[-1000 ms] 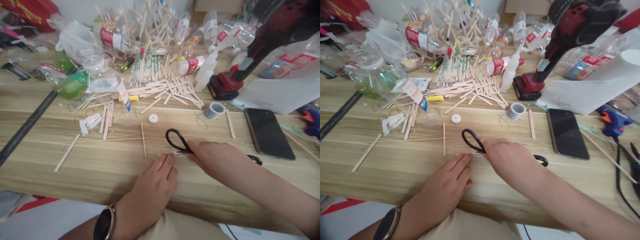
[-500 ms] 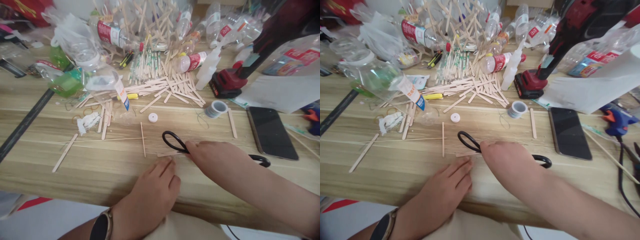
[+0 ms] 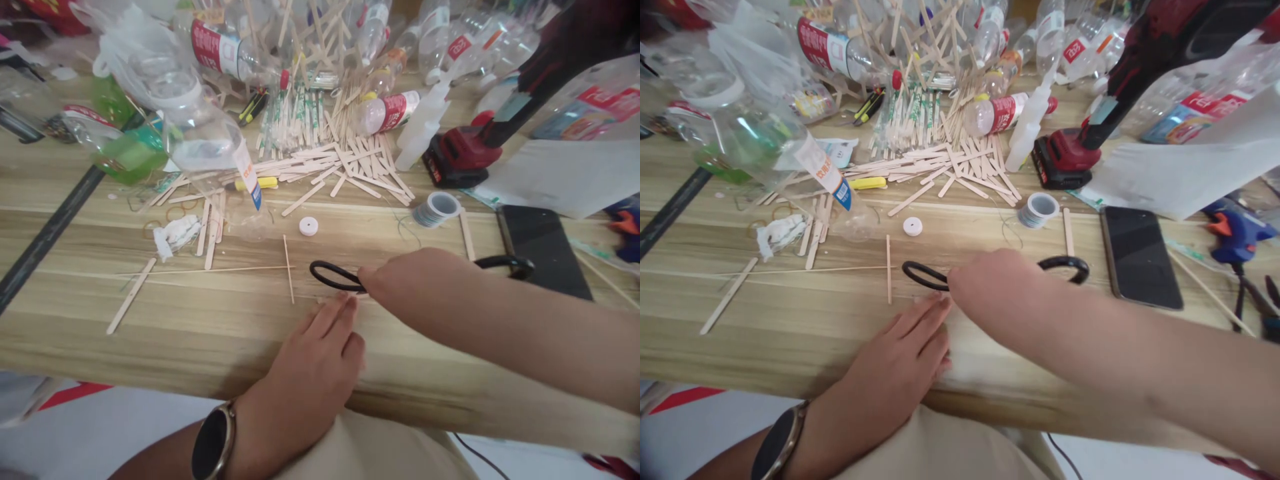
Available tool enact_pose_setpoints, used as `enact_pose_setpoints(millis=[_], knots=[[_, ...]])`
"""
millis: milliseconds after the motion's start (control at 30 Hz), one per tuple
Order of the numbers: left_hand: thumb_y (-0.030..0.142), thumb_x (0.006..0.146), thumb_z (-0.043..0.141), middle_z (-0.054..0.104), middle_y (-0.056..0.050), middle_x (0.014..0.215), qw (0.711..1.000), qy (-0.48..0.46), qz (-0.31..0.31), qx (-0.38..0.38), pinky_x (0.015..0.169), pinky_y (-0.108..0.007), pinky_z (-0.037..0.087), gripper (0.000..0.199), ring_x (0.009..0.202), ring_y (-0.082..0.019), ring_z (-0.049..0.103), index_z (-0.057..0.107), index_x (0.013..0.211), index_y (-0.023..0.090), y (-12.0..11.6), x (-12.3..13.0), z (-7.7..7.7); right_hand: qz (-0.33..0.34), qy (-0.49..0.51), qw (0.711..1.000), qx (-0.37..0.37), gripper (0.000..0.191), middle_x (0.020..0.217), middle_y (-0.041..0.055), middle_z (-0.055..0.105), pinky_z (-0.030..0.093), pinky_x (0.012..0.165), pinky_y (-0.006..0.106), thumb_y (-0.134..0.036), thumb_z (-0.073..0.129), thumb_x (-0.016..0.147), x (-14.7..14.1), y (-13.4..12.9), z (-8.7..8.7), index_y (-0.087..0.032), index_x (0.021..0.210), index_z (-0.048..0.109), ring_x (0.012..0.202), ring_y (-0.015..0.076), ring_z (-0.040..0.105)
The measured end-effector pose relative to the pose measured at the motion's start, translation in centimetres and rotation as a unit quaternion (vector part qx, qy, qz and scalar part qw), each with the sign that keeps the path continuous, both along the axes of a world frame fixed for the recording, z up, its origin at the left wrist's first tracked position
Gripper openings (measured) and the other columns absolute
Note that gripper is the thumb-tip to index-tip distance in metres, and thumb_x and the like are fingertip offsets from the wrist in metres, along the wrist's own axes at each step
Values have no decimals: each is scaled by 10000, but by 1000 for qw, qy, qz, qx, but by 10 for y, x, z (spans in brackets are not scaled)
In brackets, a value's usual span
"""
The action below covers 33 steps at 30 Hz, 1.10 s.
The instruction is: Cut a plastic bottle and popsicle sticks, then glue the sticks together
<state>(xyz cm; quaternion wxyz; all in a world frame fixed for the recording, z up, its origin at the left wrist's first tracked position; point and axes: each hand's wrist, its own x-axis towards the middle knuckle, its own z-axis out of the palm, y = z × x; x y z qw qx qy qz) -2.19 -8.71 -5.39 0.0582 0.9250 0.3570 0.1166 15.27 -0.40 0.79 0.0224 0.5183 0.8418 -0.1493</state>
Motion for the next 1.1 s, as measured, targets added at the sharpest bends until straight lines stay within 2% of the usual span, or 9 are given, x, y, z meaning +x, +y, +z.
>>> enact_pose_setpoints(millis=[167,267,367,467,700,1100], knots=[[214,945,544,596,-213,1369,998,56,-6,0,1028,-399,476,197,1270,-315,570,607,1074,80,4,4,-3,31,-66,995,-63,294,397,-88,401,200,488,263,95,696,578,-1,17,3,-191,553,629,365,81,340],[222,947,543,592,-216,1374,998,66,-3,13,1018,-404,477,208,1254,-315,583,603,1087,80,4,4,-2,53,-104,990,-82,246,470,-40,513,197,470,270,52,733,628,2,24,10,-183,614,662,411,123,442],[225,960,523,597,-211,1372,997,79,-7,17,1027,-403,474,217,1257,-310,584,601,1098,76,4,4,-1,86,-164,980,-78,53,609,37,634,217,469,271,-125,683,827,6,28,19,-163,794,699,520,180,575],[216,973,495,595,-203,1377,996,90,-16,14,1038,-387,474,221,1280,-299,570,604,1106,77,4,4,0,119,-213,968,-66,144,701,67,683,238,478,271,-246,568,943,10,28,23,-163,931,686,601,207,637],[210,965,504,596,-225,1365,997,81,-7,7,1012,-387,497,228,1267,-313,581,597,1110,61,2,4,1,116,-241,958,-102,169,808,47,722,291,486,276,-130,589,882,8,18,9,-197,1010,677,734,238,702],[201,936,546,626,-220,1330,998,60,-1,31,986,-382,520,179,1229,-313,610,615,1037,69,3,5,-1,119,-265,951,-103,95,696,37,685,289,489,283,-136,575,902,4,11,9,-185,946,643,693,223,697]])
